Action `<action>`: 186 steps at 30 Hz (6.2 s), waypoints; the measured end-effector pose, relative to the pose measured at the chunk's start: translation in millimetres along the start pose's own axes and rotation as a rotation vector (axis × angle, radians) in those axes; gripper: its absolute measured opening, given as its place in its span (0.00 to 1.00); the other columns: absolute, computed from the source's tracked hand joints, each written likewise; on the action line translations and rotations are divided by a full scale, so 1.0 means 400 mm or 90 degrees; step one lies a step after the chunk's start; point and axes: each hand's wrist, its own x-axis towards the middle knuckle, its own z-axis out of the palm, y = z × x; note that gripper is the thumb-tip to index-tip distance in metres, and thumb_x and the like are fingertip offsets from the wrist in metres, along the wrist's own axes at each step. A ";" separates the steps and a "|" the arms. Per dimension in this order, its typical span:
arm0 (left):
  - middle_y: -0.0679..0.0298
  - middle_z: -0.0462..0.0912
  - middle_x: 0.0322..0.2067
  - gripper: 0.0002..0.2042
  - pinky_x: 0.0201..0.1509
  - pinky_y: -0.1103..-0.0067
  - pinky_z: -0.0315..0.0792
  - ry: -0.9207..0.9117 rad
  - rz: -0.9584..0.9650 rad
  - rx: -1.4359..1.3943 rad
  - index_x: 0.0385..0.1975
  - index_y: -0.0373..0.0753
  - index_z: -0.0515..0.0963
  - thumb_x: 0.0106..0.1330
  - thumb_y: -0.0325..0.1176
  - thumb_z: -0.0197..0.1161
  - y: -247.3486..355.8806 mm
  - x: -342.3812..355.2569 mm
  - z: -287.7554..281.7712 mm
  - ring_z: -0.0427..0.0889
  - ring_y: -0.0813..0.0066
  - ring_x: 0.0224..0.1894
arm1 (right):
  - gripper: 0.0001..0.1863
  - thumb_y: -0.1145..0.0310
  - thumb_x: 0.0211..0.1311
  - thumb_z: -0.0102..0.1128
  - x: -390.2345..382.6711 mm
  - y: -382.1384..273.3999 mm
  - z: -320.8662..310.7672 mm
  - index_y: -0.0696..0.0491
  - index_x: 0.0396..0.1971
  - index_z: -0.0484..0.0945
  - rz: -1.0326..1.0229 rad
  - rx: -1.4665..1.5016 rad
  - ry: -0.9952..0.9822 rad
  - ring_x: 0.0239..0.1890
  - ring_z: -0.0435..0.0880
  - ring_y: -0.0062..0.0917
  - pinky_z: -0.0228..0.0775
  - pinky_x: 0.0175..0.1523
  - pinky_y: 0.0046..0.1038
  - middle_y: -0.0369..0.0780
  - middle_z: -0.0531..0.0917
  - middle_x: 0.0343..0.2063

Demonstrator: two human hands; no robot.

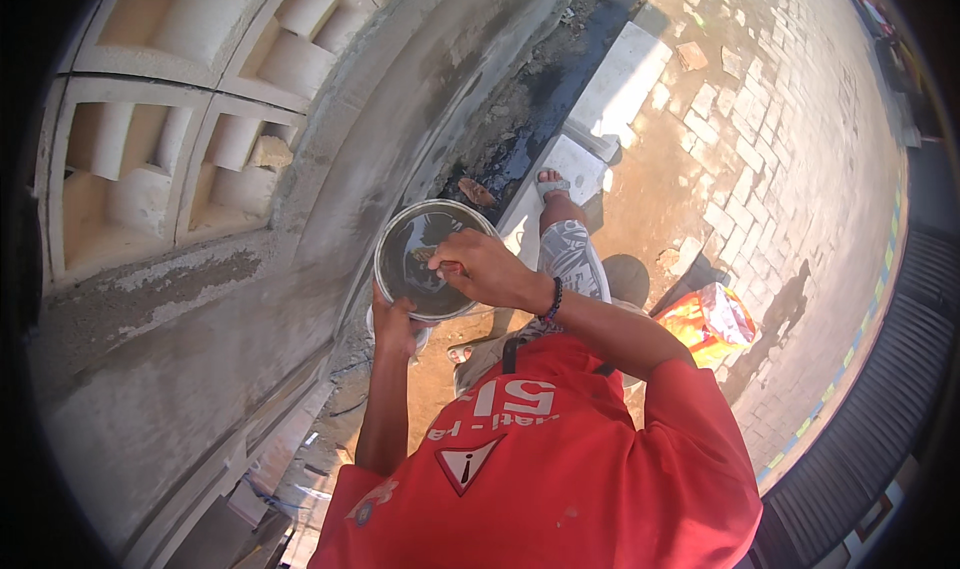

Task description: The person smooths a vertical concrete wall with a trowel, then uses a brush to clean a decorative lattice panel. The person repeatedly dips the brush into a bucket of water and scrubs the lattice surface.

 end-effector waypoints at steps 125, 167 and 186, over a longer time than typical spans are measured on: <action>0.54 0.74 0.41 0.35 0.19 0.66 0.83 0.162 0.138 -0.174 0.62 0.46 0.59 0.49 0.15 0.50 0.587 -0.087 0.634 0.82 0.57 0.29 | 0.10 0.66 0.51 0.61 0.728 -0.486 -0.887 0.55 0.33 0.79 -0.194 -0.107 -0.472 0.26 0.79 0.25 0.70 0.34 0.27 0.41 0.80 0.22; 0.50 0.70 0.44 0.32 0.16 0.65 0.80 0.204 0.054 -0.122 0.59 0.45 0.54 0.51 0.14 0.46 0.487 -0.048 0.486 0.82 0.48 0.28 | 0.07 0.79 0.47 0.55 1.144 -1.036 -1.364 0.51 0.28 0.75 -0.944 -0.253 0.551 0.29 0.75 0.33 0.68 0.34 0.33 0.38 0.73 0.23; 0.50 0.72 0.44 0.33 0.19 0.63 0.82 0.058 0.088 -0.128 0.61 0.47 0.56 0.51 0.15 0.47 0.609 0.002 0.607 0.82 0.53 0.29 | 0.08 0.67 0.51 0.59 0.575 -0.101 -0.738 0.53 0.31 0.79 0.020 -0.091 -0.353 0.26 0.81 0.29 0.70 0.33 0.31 0.40 0.82 0.23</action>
